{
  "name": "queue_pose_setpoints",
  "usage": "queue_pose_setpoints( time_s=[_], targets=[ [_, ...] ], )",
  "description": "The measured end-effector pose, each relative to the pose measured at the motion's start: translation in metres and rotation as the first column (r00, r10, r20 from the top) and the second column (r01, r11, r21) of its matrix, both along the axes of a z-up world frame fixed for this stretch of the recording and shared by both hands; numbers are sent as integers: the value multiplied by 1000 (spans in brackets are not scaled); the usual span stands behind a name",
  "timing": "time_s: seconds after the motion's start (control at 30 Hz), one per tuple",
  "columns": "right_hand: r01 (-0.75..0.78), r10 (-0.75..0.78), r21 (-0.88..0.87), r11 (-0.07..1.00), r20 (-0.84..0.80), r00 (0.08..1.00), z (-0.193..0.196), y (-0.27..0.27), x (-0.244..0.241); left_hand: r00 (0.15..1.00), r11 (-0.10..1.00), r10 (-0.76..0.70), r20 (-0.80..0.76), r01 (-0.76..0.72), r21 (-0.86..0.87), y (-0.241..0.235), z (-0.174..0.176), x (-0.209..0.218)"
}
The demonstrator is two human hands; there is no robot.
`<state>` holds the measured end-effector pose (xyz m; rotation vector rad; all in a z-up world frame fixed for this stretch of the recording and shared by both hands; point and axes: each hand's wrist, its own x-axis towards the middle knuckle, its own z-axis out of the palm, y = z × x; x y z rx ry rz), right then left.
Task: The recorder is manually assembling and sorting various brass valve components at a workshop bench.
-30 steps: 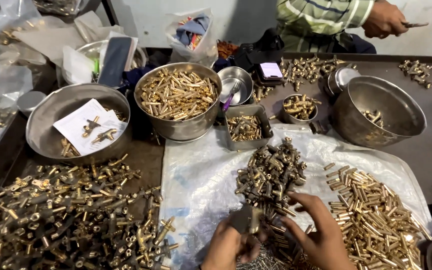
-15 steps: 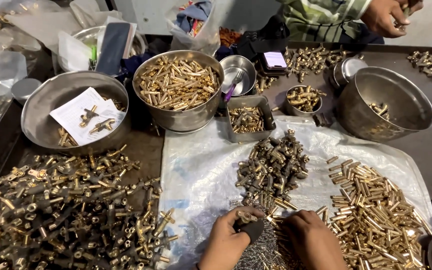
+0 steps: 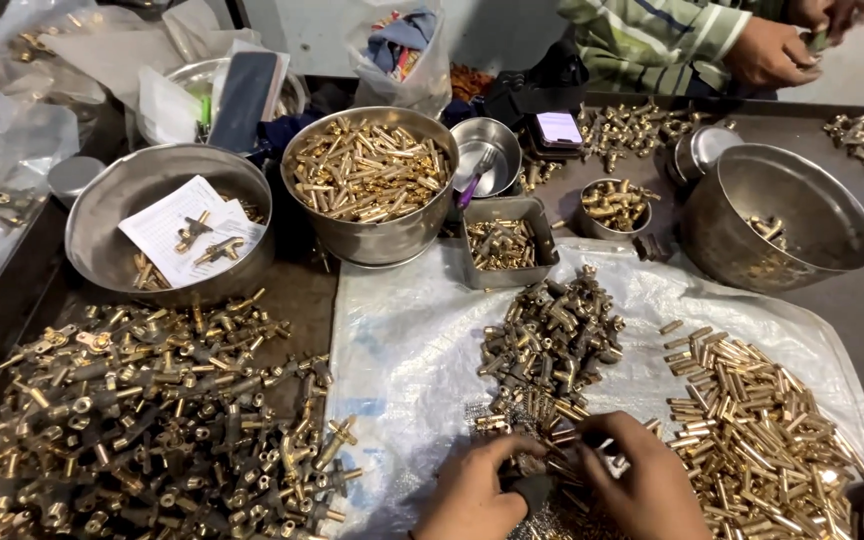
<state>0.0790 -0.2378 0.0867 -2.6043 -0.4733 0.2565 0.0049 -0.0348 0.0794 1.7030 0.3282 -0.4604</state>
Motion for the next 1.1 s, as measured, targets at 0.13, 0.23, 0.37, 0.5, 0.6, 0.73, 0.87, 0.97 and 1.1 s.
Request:
queue_pose_setpoints(
  time_s=[0.13,0.23,0.37,0.5,0.6,0.73,0.87,0.97,1.1],
  targets=[
    [-50,100,566,823,-59,993,-2,-5,-10,993,1000,-24,114,26,-12,-8,-51,-2],
    [-232,239,666,709,83,967,-14,0,-13,865,995,-77,496,98,-16,-8,-48,-6],
    [-276,243,671,688,145,959,-25,-4,-16,895,995,-89,437,104,-10,-10,-50,-8],
    [-234,167,572,786,168,972,-17,-20,5,963,982,-66,262,108,-152,-8,-38,-2],
    [-52,10,381,923,114,993,-21,-31,35,995,993,-84,52,88,-76,-9,-24,-2],
    [59,-49,-53,997,174,984,-25,-21,39,992,997,-74,-98,75,12,-6,4,2],
    [-6,31,-103,995,247,969,-25,-8,32,996,999,-23,87,27,-45,-6,-37,1],
    [74,-48,-156,985,165,985,-13,-5,27,999,998,-44,18,45,-51,-2,-21,4],
    [275,-141,461,844,-304,942,-25,-19,20,966,997,-73,249,72,13,-5,-58,2]
  ],
)
